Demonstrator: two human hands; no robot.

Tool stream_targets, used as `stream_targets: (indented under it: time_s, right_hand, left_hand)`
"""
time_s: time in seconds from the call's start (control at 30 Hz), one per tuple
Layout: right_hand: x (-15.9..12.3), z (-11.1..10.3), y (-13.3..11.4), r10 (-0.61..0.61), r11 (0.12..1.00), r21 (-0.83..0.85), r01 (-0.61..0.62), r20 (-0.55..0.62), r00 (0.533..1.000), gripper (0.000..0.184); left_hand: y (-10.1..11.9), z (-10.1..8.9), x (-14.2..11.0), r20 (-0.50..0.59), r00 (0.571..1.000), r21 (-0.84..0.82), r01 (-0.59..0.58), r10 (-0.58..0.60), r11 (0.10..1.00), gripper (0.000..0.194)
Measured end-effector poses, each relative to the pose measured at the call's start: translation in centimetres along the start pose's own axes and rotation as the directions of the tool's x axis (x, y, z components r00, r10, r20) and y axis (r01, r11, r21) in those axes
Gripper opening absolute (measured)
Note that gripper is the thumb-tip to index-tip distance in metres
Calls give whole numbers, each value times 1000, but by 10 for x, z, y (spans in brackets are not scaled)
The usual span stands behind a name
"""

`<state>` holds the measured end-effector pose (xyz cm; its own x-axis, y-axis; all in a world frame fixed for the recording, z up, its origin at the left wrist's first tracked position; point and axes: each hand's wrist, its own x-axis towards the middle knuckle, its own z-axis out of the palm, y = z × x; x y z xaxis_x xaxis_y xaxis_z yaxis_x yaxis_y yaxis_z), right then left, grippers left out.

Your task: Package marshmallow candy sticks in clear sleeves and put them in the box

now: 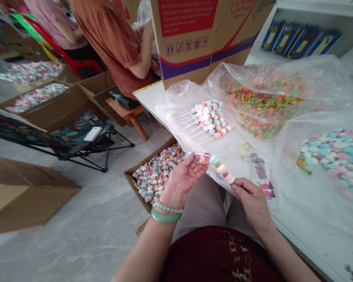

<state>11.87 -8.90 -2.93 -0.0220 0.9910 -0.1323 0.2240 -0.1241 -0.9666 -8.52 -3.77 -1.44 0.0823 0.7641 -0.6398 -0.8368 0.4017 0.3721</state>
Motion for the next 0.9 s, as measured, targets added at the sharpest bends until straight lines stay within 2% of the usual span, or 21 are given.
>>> stream_targets:
  time_s: [0.13,0.3,0.37,0.47,0.53,0.63,0.8,0.9]
  right_hand:
    - [0,0,2,24,998,62,-25,5,1000,14]
    - [0,0,-1,57,993,104,-58,11,998,14]
    - [0,1,-2,53,994,94,-54,7,999,14]
    - [1,1,-3,33,997,75,-33,5,999,13]
    - [0,0,-2,6,998,57,-6,-2,1000,13]
    - [-1,-1,-4,-71,997,9,71,-21,997,12]
    - [-3,-3,-12,-226,968,-117,221,-32,973,13]
    - [-2,-4,-13,-252,957,-158,244,-32,967,13]
  left_hand:
    - [3,0,-2,47,998,13,30,-30,999,21]
    - [4,2,-5,116,993,48,8,-14,999,21]
    - [3,2,-5,97,995,49,-32,27,998,18]
    - [2,1,-3,-4,994,28,-105,105,994,13]
    - [1,1,-3,-62,993,15,-104,105,994,11]
    - [1,1,-1,-88,993,-3,-77,76,997,12]
    - [3,-1,1,-53,997,3,-50,50,999,12]
    - [3,0,-1,-10,1000,25,0,0,1000,12]
